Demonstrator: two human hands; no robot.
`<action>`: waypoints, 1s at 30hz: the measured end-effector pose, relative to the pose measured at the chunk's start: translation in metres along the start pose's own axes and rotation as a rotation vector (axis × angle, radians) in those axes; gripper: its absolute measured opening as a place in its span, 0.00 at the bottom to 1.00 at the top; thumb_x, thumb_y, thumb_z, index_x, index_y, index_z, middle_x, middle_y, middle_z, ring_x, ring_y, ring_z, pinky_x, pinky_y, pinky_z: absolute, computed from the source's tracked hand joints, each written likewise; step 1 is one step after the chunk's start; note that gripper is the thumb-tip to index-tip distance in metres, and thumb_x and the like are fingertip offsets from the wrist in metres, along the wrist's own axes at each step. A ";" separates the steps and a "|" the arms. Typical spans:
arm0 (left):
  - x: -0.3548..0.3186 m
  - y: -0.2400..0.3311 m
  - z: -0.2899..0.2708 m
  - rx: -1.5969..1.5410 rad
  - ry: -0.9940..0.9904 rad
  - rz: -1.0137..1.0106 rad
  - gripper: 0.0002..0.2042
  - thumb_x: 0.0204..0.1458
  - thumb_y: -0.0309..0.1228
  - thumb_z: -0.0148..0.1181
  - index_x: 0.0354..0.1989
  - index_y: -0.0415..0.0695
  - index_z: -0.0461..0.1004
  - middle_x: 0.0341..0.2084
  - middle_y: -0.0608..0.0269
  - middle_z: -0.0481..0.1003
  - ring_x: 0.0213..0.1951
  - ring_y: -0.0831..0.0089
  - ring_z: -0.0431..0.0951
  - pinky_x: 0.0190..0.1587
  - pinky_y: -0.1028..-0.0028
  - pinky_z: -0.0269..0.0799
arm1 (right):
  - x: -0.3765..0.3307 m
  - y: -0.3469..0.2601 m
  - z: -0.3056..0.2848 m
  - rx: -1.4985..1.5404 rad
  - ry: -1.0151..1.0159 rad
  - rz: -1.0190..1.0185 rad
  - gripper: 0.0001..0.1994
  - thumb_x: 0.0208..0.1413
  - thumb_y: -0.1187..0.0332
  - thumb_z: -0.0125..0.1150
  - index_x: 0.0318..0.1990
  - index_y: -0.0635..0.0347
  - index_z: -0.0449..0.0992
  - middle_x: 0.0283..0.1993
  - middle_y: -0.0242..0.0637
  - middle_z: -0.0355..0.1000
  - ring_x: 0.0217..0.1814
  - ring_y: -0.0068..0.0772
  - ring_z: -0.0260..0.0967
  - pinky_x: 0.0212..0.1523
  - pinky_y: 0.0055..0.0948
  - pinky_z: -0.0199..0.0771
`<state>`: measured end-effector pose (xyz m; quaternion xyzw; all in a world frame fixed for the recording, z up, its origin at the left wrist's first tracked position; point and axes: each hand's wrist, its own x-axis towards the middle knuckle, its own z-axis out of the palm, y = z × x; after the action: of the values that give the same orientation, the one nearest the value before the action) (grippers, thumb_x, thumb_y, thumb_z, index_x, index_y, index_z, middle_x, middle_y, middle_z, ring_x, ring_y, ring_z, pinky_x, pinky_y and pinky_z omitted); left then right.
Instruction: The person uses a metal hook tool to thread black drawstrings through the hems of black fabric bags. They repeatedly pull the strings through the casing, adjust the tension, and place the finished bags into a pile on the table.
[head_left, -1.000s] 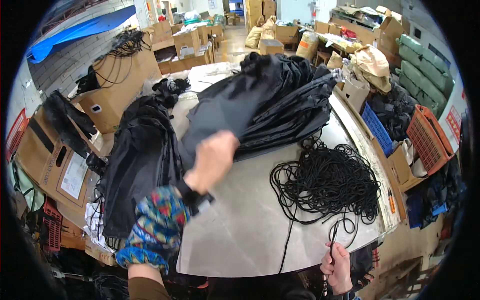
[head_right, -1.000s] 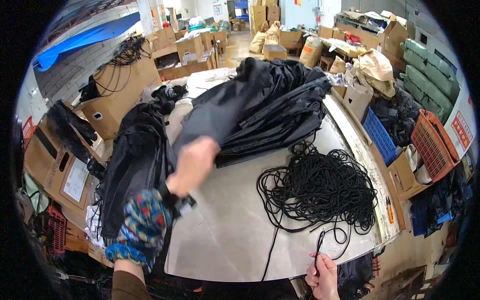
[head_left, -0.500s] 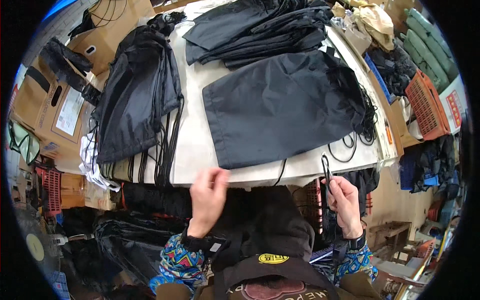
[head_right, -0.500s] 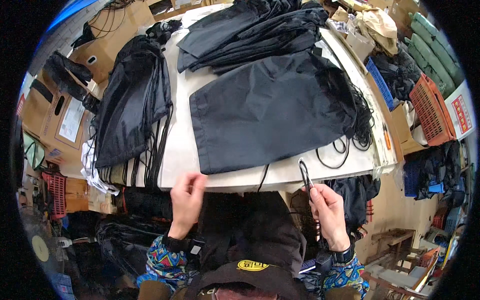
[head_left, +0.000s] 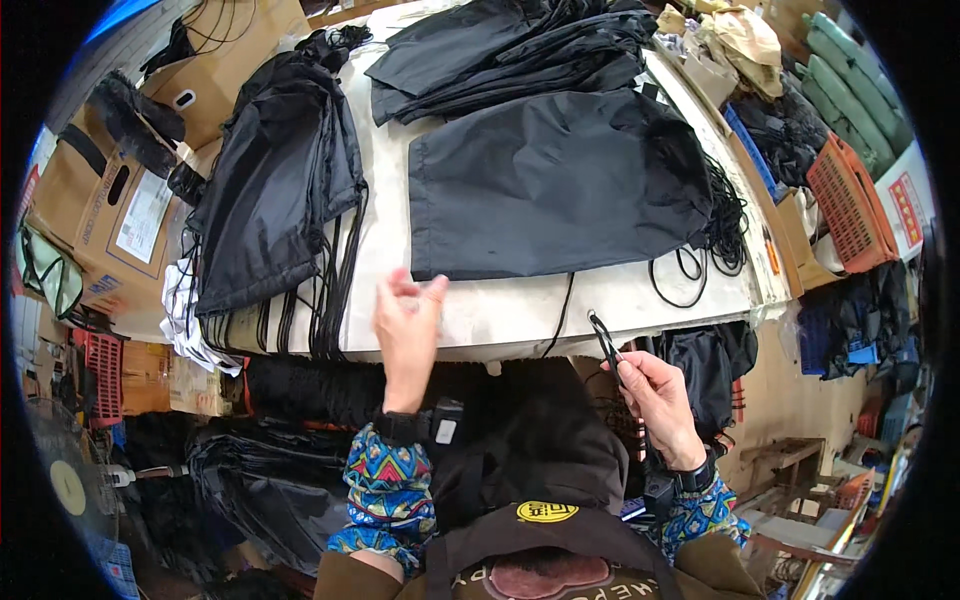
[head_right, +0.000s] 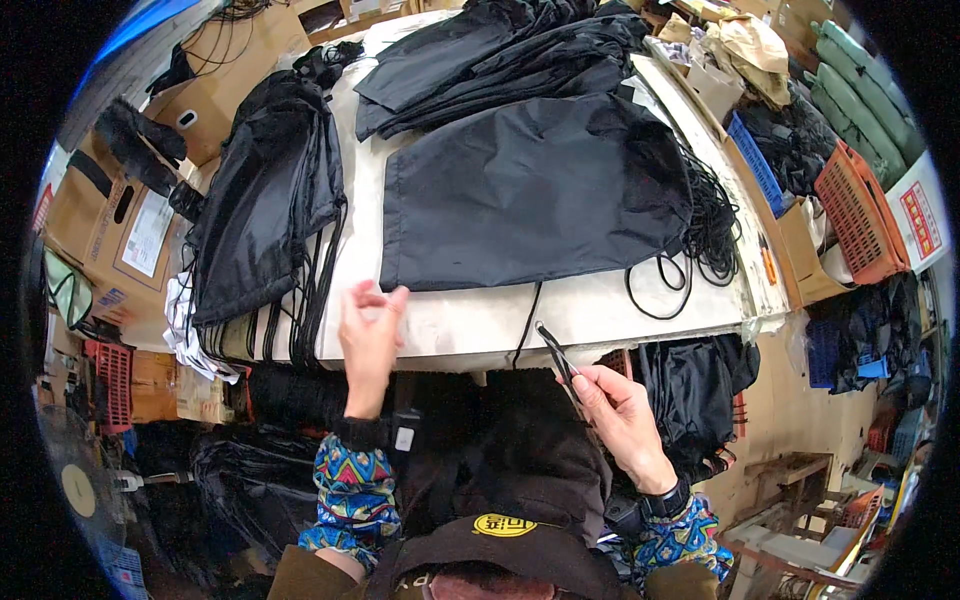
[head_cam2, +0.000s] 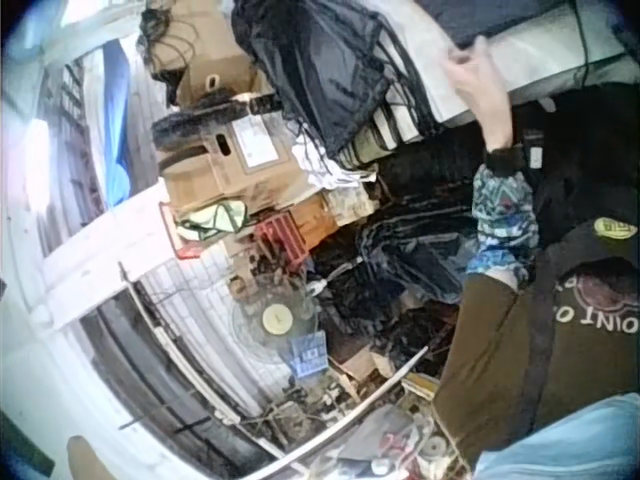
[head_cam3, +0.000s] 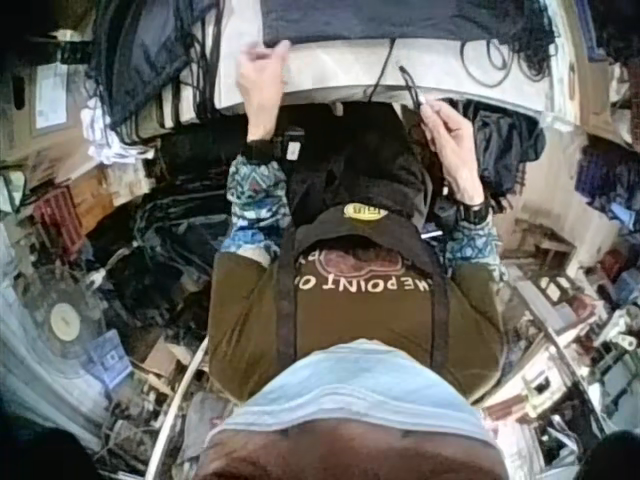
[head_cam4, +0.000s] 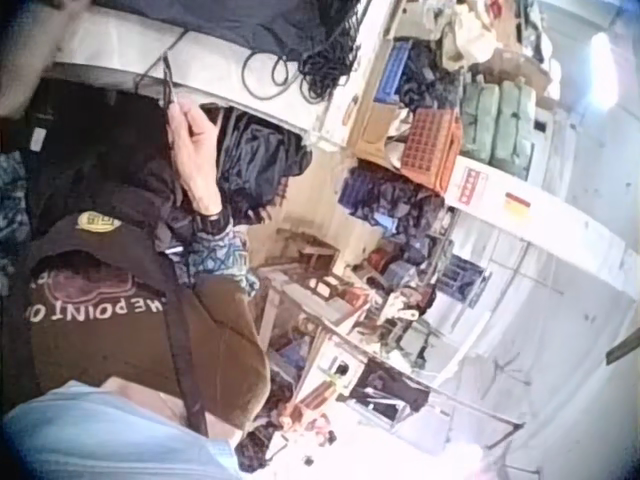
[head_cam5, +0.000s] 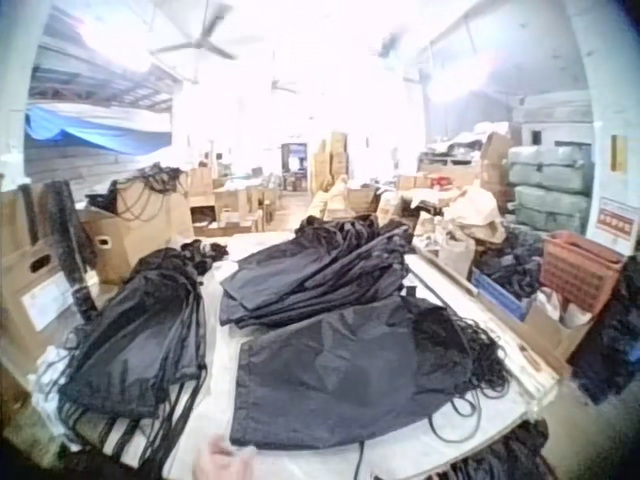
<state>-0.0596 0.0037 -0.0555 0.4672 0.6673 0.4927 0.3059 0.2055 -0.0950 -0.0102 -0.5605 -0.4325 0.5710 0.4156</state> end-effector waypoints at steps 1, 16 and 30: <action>0.010 -0.009 0.002 0.070 0.104 0.087 0.25 0.48 0.39 0.65 0.48 0.33 0.68 0.27 0.56 0.73 0.25 0.72 0.72 0.28 0.73 0.67 | 0.000 0.000 0.000 0.007 -0.004 0.006 0.10 0.61 0.63 0.52 0.39 0.60 0.76 0.18 0.16 0.57 0.17 0.06 0.48 0.17 0.12 0.46; 0.008 -0.018 0.026 0.549 0.171 0.450 0.13 0.49 0.35 0.62 0.37 0.38 0.75 0.27 0.60 0.74 0.31 0.72 0.71 0.36 0.74 0.67 | 0.005 0.001 -0.002 0.011 -0.024 0.008 0.11 0.62 0.66 0.51 0.44 0.64 0.75 0.23 0.17 0.58 0.23 0.09 0.49 0.22 0.13 0.48; -0.044 -0.004 0.030 0.484 -0.081 0.372 0.16 0.51 0.42 0.59 0.24 0.39 0.73 0.25 0.58 0.72 0.32 0.62 0.70 0.37 0.65 0.61 | 0.010 0.011 0.001 0.001 -0.004 -0.043 0.11 0.62 0.65 0.51 0.42 0.62 0.75 0.21 0.16 0.58 0.21 0.08 0.49 0.21 0.13 0.48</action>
<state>-0.0184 -0.0261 -0.0710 0.6599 0.6557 0.3479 0.1164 0.2047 -0.0885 -0.0232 -0.5497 -0.4450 0.5632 0.4273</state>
